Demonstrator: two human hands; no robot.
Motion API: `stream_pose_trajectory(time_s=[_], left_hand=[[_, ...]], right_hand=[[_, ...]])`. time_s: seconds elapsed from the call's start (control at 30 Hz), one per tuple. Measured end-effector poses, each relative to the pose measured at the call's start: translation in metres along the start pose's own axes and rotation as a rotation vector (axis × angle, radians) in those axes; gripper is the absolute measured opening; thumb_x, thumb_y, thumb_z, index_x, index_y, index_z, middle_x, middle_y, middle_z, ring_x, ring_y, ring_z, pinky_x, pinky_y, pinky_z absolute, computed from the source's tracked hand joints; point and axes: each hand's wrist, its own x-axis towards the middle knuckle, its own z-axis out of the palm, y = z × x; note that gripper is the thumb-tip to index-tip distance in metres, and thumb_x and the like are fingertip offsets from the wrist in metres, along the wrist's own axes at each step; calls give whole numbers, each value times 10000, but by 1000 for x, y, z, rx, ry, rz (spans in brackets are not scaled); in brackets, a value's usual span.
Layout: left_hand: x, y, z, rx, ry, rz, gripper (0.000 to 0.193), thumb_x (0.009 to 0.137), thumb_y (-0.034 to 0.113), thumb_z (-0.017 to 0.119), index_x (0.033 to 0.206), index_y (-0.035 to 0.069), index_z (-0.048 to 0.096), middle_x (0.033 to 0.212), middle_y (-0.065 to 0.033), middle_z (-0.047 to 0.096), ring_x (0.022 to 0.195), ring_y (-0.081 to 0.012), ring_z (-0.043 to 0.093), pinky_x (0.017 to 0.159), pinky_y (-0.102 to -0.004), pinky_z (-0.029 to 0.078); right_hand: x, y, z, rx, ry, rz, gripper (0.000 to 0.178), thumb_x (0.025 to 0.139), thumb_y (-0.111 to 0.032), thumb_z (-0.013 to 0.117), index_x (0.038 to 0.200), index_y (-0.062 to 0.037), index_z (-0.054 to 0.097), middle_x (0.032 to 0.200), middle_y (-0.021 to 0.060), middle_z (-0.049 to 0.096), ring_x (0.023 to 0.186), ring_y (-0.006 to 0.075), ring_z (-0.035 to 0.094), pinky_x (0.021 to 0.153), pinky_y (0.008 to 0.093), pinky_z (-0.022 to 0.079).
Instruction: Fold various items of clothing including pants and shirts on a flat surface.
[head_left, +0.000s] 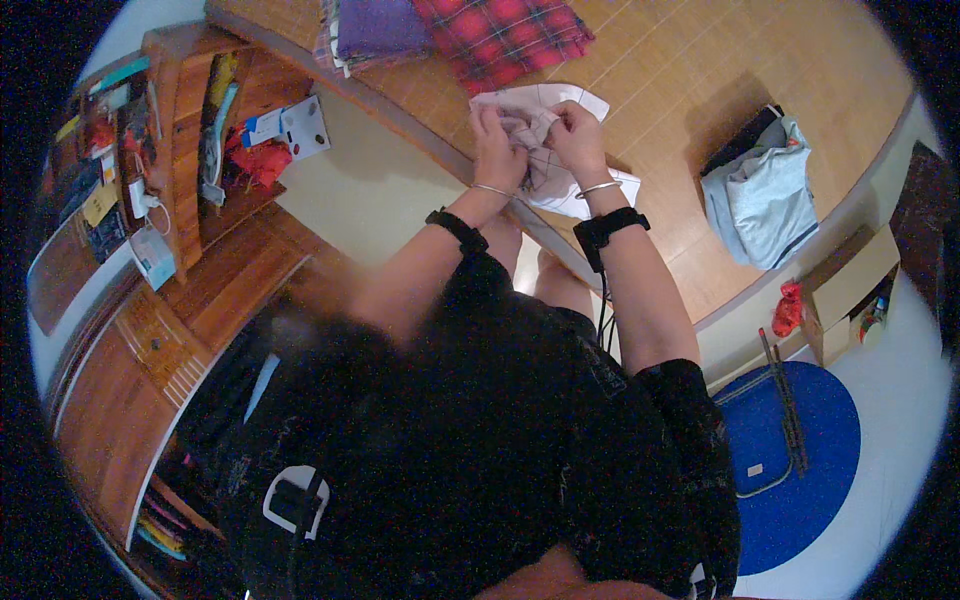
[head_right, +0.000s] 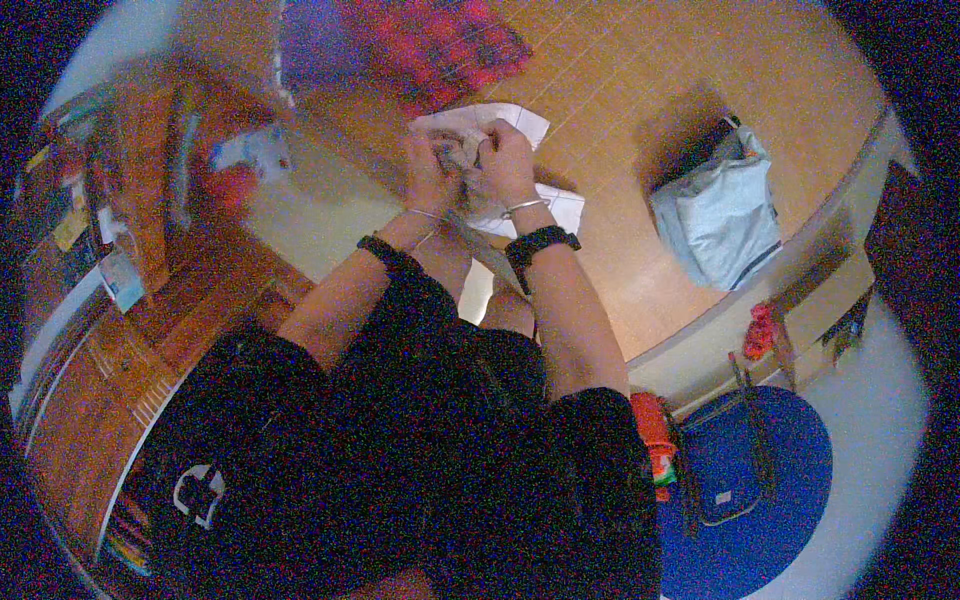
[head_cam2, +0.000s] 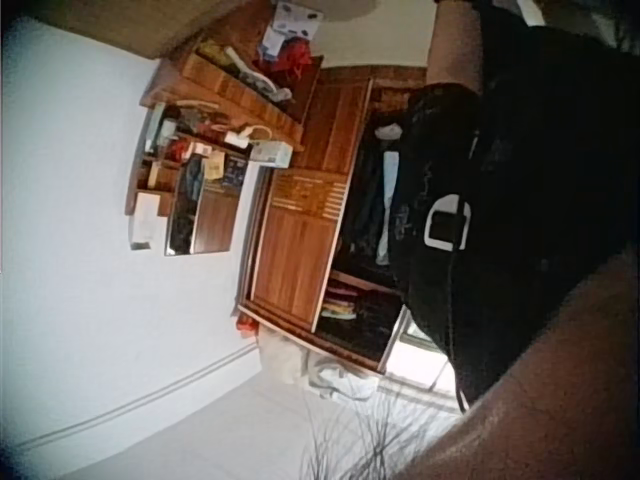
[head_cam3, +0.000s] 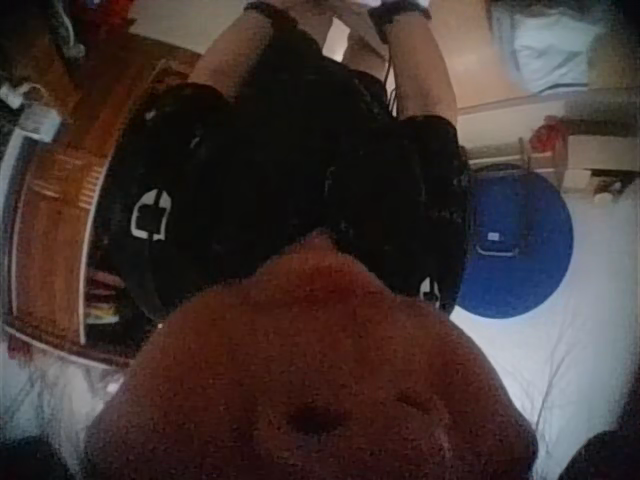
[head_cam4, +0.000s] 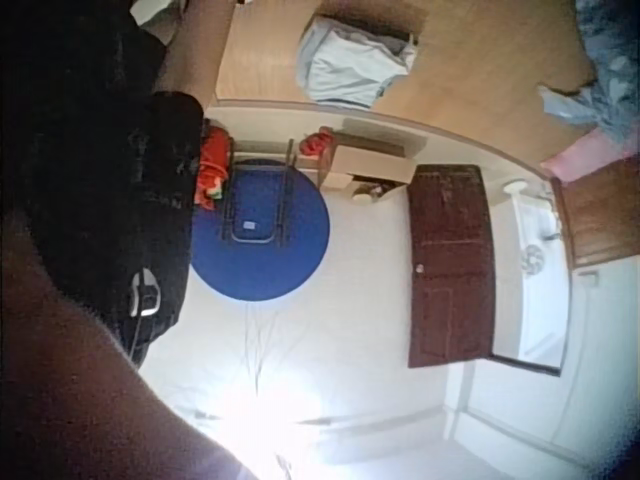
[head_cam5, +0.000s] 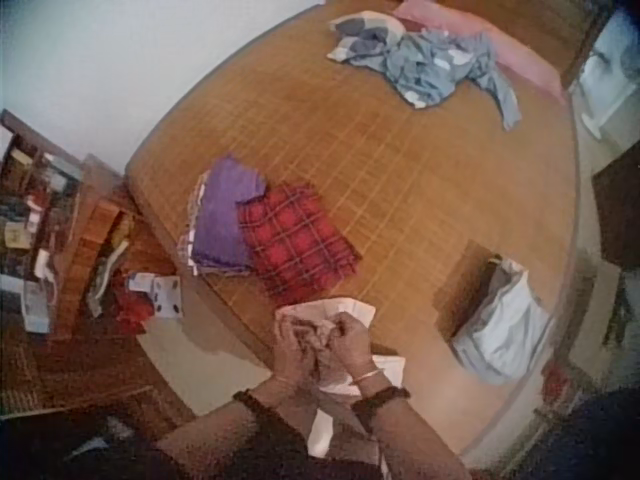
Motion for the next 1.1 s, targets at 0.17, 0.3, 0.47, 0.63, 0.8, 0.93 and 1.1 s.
stream_pose_trajectory(time_s=[0.17, 0.3, 0.47, 0.63, 0.8, 0.93, 1.1], left_hand=[[6, 1, -8, -140, -15, 27, 346, 677, -58, 515, 1010, 17, 457, 1017, -207, 470, 958, -398, 483, 805, -431, 416], [9, 0, -1, -191, -132, 80, 273, 685, -59, 507, 933, 49, 538, 923, -157, 529, 870, -374, 530, 739, -432, 440], [16, -10, 13, -224, -119, 127, 232, 690, -48, 513, 897, 44, 558, 887, -162, 554, 846, -365, 544, 718, -414, 449], [16, -21, 1, -312, -26, 30, 201, 706, -50, 512, 884, 30, 560, 832, -158, 581, 800, -325, 578, 705, -362, 460], [31, -9, -61, -409, 167, -121, 90, 766, -19, 528, 847, 14, 549, 785, -84, 585, 748, -173, 569, 672, -291, 455], [40, -3, -117, -344, 231, -29, 71, 780, -21, 523, 836, 16, 546, 771, -52, 571, 729, -127, 548, 660, -261, 450], [43, 9, -173, -460, 216, 128, 121, 773, -70, 519, 863, 6, 549, 779, -41, 565, 729, -104, 552, 659, -234, 450]], right_hand=[[-1, 5, -15, 327, 19, 146, 220, 743, -20, 501, 947, -22, 585, 823, 169, 606, 726, 306, 597, 680, 359, 481], [-17, -22, -28, 127, -75, -207, 274, 732, 38, 505, 985, -45, 570, 849, 155, 587, 770, 278, 602, 677, 339, 486], [-21, -28, -33, -284, -108, -247, 285, 707, 59, 532, 972, -40, 573, 902, 186, 571, 881, 321, 576, 736, 350, 473], [-27, -35, -52, -285, 84, -290, 223, 709, -27, 586, 931, -14, 574, 858, 199, 584, 812, 328, 591, 689, 372, 472], [-49, -46, -110, -298, 241, -188, 176, 753, -62, 588, 923, -18, 584, 763, 191, 610, 684, 307, 611, 605, 361, 476], [-76, -63, -168, -377, 389, -200, 157, 752, -34, 583, 908, -18, 587, 744, 136, 612, 670, 218, 604, 600, 302, 467], [-122, -112, -207, -297, 516, -151, 153, 746, 45, 548, 889, -1, 579, 712, 56, 585, 650, 95, 555, 585, 241, 452]])
